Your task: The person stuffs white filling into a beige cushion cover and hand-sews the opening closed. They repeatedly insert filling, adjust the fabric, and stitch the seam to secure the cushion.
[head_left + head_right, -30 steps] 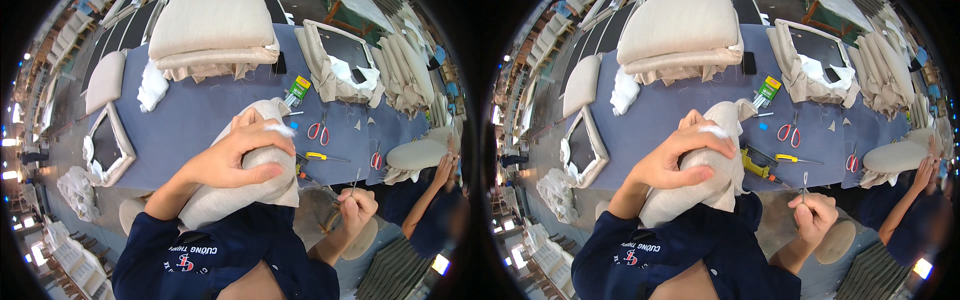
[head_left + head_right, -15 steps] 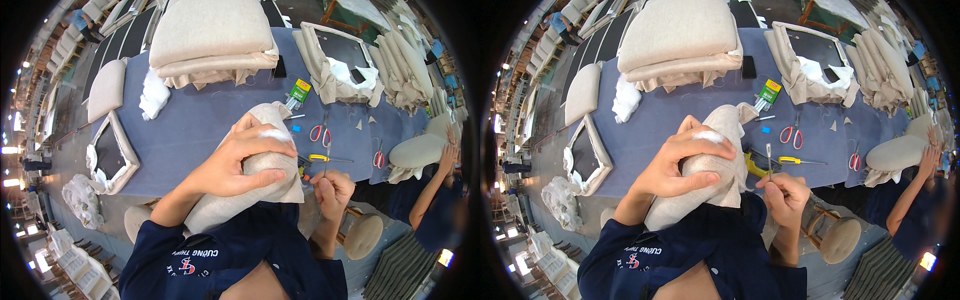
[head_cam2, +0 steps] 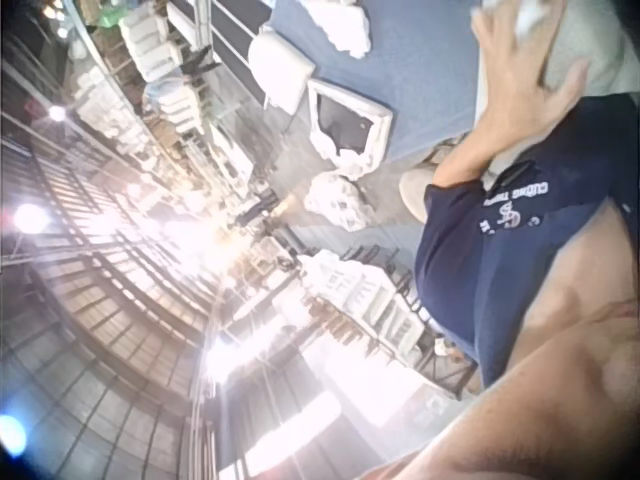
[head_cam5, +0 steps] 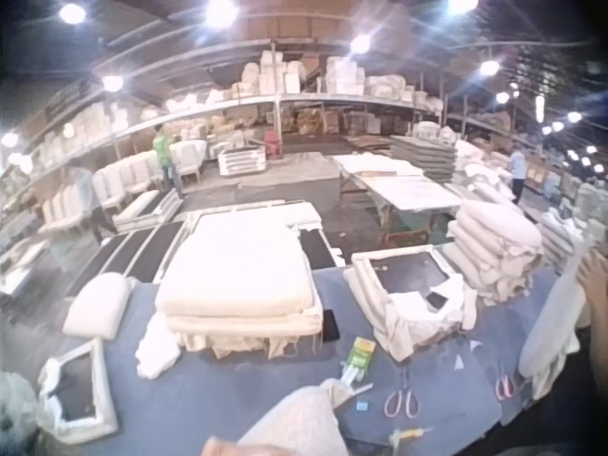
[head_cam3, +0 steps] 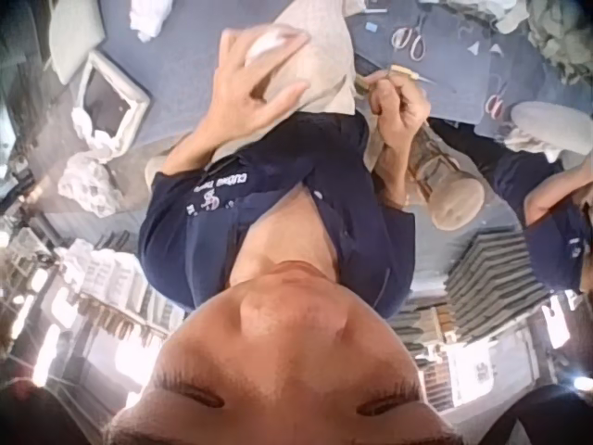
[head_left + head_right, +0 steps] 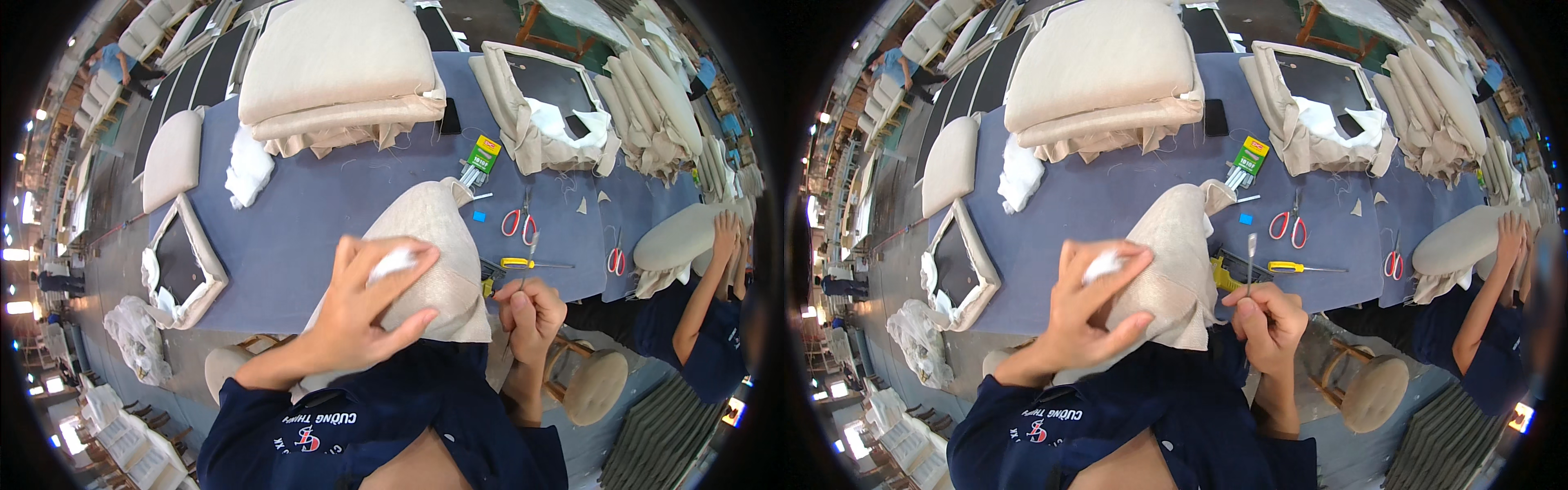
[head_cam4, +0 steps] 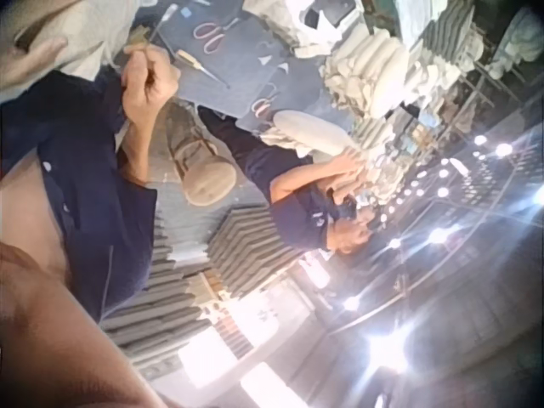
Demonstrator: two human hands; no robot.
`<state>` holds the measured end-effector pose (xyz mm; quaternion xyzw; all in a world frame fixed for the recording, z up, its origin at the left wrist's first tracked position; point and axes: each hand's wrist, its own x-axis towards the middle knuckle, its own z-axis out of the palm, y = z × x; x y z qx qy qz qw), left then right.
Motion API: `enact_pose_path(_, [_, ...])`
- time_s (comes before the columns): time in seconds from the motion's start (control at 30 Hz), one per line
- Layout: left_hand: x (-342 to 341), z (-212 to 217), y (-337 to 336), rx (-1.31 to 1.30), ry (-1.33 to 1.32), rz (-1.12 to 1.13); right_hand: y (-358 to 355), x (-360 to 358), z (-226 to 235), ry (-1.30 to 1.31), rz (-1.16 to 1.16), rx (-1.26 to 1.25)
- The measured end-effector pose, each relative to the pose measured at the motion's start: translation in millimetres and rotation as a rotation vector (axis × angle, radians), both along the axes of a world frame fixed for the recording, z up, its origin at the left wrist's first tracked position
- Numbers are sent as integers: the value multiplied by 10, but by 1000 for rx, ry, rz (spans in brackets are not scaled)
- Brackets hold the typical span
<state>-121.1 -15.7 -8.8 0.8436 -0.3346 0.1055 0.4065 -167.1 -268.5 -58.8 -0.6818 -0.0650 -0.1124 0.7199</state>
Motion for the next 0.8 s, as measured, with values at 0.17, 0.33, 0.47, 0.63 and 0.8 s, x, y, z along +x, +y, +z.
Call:
enact_pose_path(0.17, [-293, -138, 7, 35, -142, -57, 250, 57, -115, 91, 12, 245])
enact_pose_path(0.33, [-377, -149, 78, 227, -301, -200, 284, 37, -130, 41, -2, 213])
enact_pose_path(0.47, [-400, -107, 0, 293, -259, -100, 337, 59, -96, -3, -40, 149])
enact_pose_path(0.63, [-384, -68, -71, 302, -256, -50, 328, 70, -111, -42, -31, 122])
enact_pose_path(0.8, [-347, -57, -70, 301, -253, -72, 334, 77, -93, -20, -50, 131])
